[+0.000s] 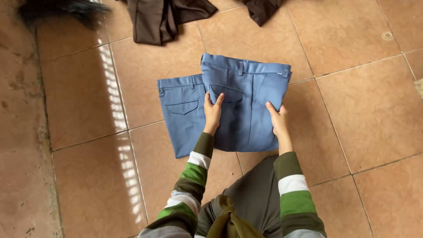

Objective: The person takes a pair of blue pants from a pile, lays them flat on the tiled floor, and folds them into a neat rectangular shape.

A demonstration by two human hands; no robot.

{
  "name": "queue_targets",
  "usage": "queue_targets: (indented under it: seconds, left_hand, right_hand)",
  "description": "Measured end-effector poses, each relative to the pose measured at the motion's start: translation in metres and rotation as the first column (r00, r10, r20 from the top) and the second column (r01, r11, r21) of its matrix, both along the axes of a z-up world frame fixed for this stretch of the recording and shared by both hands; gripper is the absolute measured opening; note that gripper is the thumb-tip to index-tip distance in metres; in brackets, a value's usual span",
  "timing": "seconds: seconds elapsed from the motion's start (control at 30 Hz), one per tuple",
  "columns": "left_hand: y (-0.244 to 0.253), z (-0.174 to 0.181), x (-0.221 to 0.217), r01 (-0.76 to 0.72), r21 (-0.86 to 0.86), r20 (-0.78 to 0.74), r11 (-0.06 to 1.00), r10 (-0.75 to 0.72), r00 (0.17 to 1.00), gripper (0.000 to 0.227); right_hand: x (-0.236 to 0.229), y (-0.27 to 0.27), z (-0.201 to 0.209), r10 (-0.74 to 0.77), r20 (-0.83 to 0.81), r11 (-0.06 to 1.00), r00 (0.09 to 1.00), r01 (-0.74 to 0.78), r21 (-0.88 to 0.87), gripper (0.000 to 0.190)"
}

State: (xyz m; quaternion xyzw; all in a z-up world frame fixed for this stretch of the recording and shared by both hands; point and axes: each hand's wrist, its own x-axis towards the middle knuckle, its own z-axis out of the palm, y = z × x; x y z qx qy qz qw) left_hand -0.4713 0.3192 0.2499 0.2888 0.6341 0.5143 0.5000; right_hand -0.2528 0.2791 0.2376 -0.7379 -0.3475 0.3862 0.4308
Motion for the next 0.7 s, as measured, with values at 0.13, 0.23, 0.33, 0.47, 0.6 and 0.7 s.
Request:
queue_targets:
  seconds: [0.13,0.23,0.33,0.47,0.6,0.7]
  left_hand:
    - [-0.012,-0.003,-0.068,-0.088,-0.009,-0.091,0.996,0.087,0.992,0.062]
    - [-0.021,-0.019,-0.11,-0.179,0.054,-0.165,0.982,0.186,0.969,0.063]
    - [-0.027,-0.052,-0.151,-0.203,0.072,-0.275,0.977,0.215,0.937,0.061]
    - [-0.044,-0.082,-0.177,-0.243,-0.1,-0.733,0.965,0.094,0.674,0.084]
    - [-0.054,-0.083,-0.171,-0.198,-0.268,-0.924,0.943,-0.193,0.331,0.107]
    - [-0.057,-0.099,-0.156,0.071,-0.307,-0.908,0.949,-0.315,0.278,0.089]
  right_hand:
    - [-0.059,0.021,-0.029,0.123,0.03,0.992,0.992,-0.124,0.012,0.053]
    - [-0.091,0.034,-0.043,0.238,0.029,0.969,0.971,-0.239,0.06,0.05]
    - [-0.114,0.042,-0.039,0.339,0.062,0.938,0.939,-0.342,0.051,0.057]
    - [-0.117,0.046,-0.047,0.503,0.103,0.861,0.858,-0.487,-0.146,0.084]
    - [-0.111,0.038,-0.067,0.639,0.47,0.769,0.609,-0.477,-0.426,0.092]
    - [-0.137,0.017,-0.037,0.561,0.671,0.778,0.485,-0.585,-0.228,0.081]
